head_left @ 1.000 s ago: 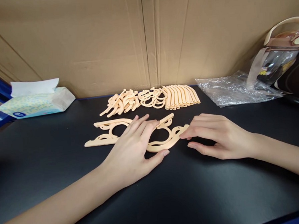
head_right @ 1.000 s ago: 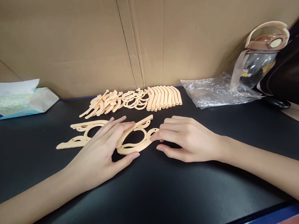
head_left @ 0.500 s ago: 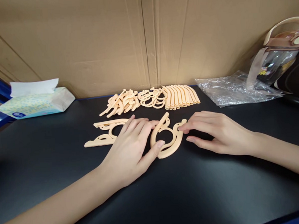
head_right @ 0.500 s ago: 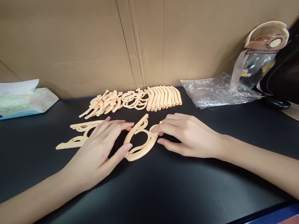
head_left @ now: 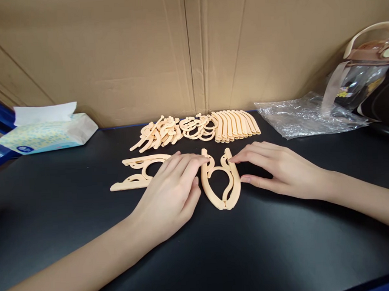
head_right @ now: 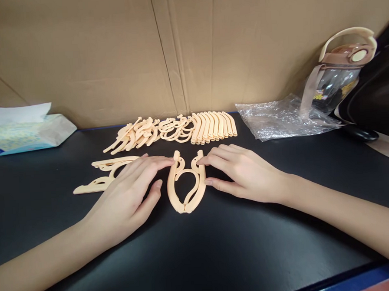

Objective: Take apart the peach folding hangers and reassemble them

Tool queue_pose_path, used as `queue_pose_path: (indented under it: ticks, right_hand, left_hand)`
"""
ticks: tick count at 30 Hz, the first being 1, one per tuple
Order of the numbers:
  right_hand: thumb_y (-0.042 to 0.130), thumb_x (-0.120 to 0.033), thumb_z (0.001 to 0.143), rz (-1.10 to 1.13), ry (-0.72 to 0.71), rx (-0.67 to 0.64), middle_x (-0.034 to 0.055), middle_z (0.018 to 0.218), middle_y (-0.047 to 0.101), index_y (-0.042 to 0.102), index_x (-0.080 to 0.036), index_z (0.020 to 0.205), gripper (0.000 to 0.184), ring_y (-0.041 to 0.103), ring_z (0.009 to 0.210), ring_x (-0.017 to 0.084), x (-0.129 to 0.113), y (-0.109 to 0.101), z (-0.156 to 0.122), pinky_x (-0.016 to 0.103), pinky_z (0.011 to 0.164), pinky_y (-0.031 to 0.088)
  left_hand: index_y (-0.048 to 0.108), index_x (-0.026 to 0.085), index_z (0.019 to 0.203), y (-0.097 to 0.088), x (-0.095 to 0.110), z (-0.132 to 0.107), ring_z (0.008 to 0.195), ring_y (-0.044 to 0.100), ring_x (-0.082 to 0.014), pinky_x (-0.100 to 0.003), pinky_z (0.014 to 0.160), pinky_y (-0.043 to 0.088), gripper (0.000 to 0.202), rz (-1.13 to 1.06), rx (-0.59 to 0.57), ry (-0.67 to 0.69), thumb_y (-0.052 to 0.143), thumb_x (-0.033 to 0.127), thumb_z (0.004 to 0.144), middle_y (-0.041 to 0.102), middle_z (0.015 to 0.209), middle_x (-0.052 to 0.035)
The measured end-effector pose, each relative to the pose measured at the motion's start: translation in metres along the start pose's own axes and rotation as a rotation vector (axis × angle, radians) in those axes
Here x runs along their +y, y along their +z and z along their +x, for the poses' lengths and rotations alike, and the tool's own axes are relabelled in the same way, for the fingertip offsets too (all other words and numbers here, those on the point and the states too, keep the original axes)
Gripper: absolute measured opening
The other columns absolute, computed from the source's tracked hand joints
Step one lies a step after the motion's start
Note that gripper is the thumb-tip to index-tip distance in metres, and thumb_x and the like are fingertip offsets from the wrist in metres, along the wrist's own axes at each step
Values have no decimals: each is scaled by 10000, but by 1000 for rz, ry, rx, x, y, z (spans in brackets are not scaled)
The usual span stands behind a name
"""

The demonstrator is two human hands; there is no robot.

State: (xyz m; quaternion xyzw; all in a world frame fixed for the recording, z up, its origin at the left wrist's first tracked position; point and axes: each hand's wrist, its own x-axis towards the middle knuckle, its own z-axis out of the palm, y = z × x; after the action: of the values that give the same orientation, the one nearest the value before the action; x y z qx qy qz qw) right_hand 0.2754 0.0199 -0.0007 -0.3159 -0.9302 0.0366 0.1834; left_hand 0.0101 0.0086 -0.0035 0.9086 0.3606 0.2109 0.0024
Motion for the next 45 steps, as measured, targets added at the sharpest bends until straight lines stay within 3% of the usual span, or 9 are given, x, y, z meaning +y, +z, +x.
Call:
queue_pose_path:
  ticks: [8,14,18,23,26,30,41,45]
  right_hand:
    - [495,-318,993,37,26,55,64,1013,629,555,-171,1195,256,575,887,222,0,-2,-1,357,801,439]
    - [487,-362,995,55,7,39,86,1034,634,558,-163,1208,300,585,908,238,1,-3,-2,378,808,451]
    - [533,-460,962,89,-2,-29,111,1197,589,497,-168,1297,445,554,1054,265,1,-2,-2,415,893,441]
    - [636,-595,852,140,-64,-107,132,1419,425,314,-197,1456,792,380,1294,309,-1,2,-2,481,1043,344]
    - [653,-609,830,118,-54,-82,140,1427,411,228,-200,1493,887,378,1295,313,-3,5,-2,485,1035,354]
    - [680,-608,804,51,17,-6,142,1282,533,316,-167,1449,861,483,1174,320,-3,4,-1,478,975,401]
    - [701,-300,758,119,5,43,104,1253,534,341,-211,1405,746,480,1167,293,-6,2,-3,448,988,398]
    - [692,-236,757,183,-6,53,89,1308,502,340,-225,1403,736,455,1215,274,-9,1,-4,416,1016,403]
  left_hand:
    - [489,152,1219,3,-3,-1,1149,486,-206,-433,1098,309,330,43,-4,27,358,90,923,587,1165,-74]
    - [520,178,1147,3,-1,0,1035,529,-209,-388,941,422,230,48,30,13,466,160,924,607,1101,-42]
    - [505,175,1172,2,1,1,1057,536,-218,-376,896,443,273,23,20,-2,523,212,902,586,1150,-56]
    - [485,174,1219,1,2,2,1124,515,-239,-387,945,435,366,-18,5,-18,562,321,893,542,1223,-85]
    - [480,174,1236,1,2,1,1153,503,-241,-390,969,429,383,-30,-3,-31,555,340,899,529,1248,-87]
    - [477,170,1250,0,2,1,1181,493,-250,-402,997,426,403,-36,-19,-46,556,349,897,520,1272,-90]
    - [402,186,1339,1,1,0,1358,334,-301,-499,1062,376,599,-23,-96,-29,587,502,865,408,1449,-119]
    - [407,166,1317,0,1,0,1255,447,-299,-466,1014,411,628,-36,-82,19,630,504,836,524,1328,-123]
